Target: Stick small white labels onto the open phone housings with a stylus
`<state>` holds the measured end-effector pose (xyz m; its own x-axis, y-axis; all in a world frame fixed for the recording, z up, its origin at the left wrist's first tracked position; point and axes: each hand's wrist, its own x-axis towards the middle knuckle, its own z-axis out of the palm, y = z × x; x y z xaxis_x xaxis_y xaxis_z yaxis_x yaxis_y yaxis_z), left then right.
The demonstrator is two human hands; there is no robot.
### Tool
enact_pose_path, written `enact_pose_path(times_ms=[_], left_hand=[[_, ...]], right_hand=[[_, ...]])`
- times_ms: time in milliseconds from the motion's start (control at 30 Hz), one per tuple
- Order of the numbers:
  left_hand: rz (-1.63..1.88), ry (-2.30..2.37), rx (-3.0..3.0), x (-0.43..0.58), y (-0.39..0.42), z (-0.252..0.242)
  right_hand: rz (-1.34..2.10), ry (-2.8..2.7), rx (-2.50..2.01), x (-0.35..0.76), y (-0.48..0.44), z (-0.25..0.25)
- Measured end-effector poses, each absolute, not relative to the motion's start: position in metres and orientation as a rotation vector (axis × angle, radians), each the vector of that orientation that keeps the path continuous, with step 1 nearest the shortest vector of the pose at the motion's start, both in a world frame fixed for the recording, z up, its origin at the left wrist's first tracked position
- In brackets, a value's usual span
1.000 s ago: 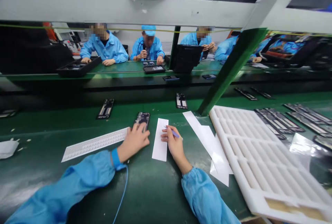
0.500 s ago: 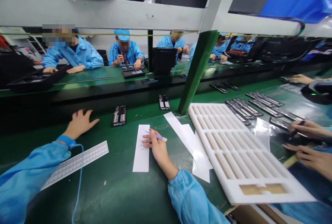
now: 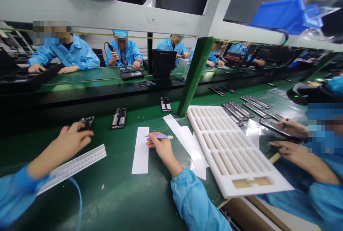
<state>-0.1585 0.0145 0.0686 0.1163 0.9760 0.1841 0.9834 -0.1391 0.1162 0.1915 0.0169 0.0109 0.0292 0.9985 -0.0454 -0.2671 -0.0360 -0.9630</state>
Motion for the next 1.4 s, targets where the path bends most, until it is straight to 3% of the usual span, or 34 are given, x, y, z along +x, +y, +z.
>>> enact_pose_path(times_ms=[133,267,400,667,1400], left_hand=[[-0.246,-1.754,-2.477,-0.086,-0.093,0.045],[0.143,-1.836,-2.542,-0.027,-0.135,0.031],[0.161,-1.826,-2.555,-0.007,-0.108,0.033],[-0.449,-1.462,-2.756,-0.011,-0.031,0.005],[-0.538,-1.421,-2.802,-0.012,-0.030,-0.008]], right_hand=[[1.334,-1.020,-1.106,0.193,0.017,0.009],[1.323,-1.043,-1.160,0.187,0.018,0.001],[1.340,-1.042,-1.166,0.173,0.019,-0.006],[1.211,-1.115,-1.169,0.164,0.021,-0.022],[1.108,-1.082,-1.290,0.164,0.017,-0.019]])
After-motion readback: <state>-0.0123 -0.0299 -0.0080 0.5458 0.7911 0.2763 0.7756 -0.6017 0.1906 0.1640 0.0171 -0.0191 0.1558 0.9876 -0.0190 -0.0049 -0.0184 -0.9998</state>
